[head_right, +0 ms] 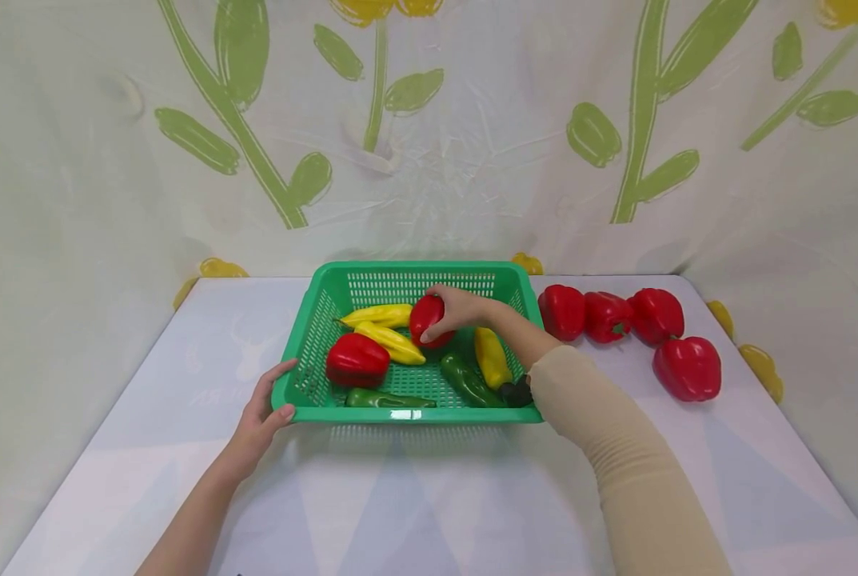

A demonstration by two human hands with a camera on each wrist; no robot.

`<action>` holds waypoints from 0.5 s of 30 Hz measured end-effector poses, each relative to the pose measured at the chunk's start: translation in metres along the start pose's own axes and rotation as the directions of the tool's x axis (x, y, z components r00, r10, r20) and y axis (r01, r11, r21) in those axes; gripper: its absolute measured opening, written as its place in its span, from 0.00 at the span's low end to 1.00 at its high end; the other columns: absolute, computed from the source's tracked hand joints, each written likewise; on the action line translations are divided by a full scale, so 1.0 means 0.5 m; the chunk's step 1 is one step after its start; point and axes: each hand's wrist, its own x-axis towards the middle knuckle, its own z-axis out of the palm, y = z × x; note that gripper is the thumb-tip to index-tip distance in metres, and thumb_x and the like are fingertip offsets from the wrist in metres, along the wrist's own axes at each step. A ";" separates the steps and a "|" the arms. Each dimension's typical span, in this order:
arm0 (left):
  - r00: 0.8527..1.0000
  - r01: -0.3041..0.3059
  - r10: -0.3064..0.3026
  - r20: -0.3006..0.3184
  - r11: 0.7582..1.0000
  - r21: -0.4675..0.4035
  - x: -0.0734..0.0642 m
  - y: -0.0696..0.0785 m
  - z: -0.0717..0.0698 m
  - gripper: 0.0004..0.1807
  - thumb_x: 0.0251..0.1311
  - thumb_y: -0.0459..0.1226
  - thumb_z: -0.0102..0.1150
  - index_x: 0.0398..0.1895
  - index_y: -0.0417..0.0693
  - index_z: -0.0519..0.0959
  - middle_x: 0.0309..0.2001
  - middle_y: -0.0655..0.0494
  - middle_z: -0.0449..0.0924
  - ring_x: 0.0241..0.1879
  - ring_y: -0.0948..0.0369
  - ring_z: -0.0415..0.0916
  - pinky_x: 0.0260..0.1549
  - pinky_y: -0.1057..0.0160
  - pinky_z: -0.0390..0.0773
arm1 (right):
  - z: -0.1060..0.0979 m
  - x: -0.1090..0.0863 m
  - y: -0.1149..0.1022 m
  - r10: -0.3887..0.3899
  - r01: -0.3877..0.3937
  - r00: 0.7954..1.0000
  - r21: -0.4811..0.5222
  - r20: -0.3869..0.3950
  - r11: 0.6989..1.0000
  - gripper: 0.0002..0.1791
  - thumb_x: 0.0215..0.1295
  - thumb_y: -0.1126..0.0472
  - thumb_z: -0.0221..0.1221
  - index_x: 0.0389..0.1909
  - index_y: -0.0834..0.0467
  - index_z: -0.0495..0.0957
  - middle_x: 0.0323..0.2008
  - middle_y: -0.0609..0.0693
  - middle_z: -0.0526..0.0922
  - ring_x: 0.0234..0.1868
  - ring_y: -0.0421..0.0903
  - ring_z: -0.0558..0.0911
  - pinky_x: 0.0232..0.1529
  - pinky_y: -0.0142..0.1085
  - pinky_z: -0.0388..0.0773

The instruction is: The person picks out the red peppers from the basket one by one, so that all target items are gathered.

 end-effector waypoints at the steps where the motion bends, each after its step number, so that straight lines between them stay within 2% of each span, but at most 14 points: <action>1: 1.000 -0.001 0.001 -0.001 1.000 0.001 0.000 0.000 0.000 0.32 0.65 0.29 0.43 0.72 0.46 0.49 0.72 0.39 0.42 0.69 0.40 0.45 0.54 0.79 0.63 | -0.001 0.000 -0.001 -0.005 0.005 1.000 -0.008 -0.003 1.000 0.47 0.51 0.56 0.68 0.69 0.64 0.53 0.61 0.62 0.66 0.58 0.57 0.69 0.50 0.44 0.77; 15: 1.000 -0.001 0.001 -0.002 1.000 0.014 0.000 -0.005 -0.002 0.33 0.65 0.28 0.44 0.71 0.46 0.48 0.72 0.36 0.41 0.69 0.38 0.45 0.54 0.79 0.63 | -0.018 -0.001 0.001 -0.025 0.025 1.000 -0.005 0.015 1.000 0.47 0.52 0.56 0.68 0.70 0.61 0.54 0.61 0.60 0.66 0.57 0.56 0.69 0.49 0.44 0.78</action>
